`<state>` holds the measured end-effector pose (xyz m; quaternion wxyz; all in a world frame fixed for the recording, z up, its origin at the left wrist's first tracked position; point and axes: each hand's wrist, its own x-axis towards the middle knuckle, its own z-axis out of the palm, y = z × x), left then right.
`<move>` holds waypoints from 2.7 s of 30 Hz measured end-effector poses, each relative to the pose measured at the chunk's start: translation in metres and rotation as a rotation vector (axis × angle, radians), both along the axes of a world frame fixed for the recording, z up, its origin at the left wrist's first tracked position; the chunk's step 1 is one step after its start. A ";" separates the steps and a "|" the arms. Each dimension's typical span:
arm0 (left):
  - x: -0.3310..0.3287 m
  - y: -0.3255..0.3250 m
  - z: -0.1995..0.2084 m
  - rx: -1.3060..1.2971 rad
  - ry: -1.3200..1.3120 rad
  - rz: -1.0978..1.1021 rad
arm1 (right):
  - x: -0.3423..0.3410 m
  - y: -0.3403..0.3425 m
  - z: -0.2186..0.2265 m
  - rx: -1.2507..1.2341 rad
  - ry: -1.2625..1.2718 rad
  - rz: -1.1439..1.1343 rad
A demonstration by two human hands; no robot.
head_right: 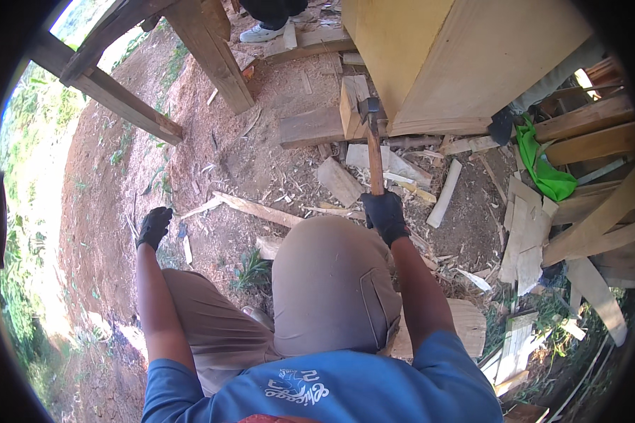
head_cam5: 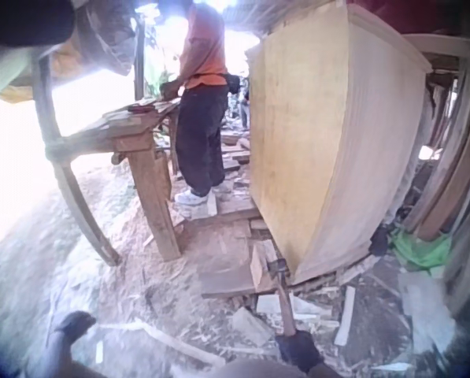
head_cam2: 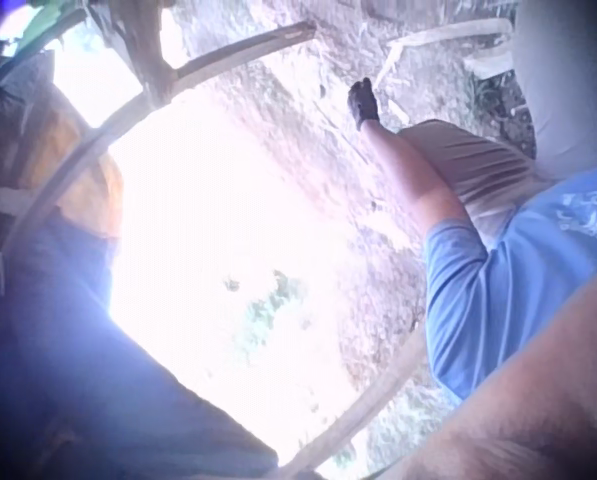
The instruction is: The person uses a small axe and a hammer to carve and shape a piece of wood, striking the back of the axe head with the hammer to drive it through the timber.
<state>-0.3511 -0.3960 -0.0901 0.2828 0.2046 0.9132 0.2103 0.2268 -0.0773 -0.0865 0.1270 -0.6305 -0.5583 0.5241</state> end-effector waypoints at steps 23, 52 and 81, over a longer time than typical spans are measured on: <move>0.007 0.007 -0.003 -0.057 -0.142 0.119 | 0.091 0.087 0.432 0.653 0.996 0.589; 0.023 0.003 0.023 -0.081 -0.262 0.087 | 0.024 0.029 0.018 0.170 0.121 -0.128; 0.020 -0.039 0.035 -0.136 -0.399 0.171 | -0.035 0.018 -0.025 0.030 0.038 0.024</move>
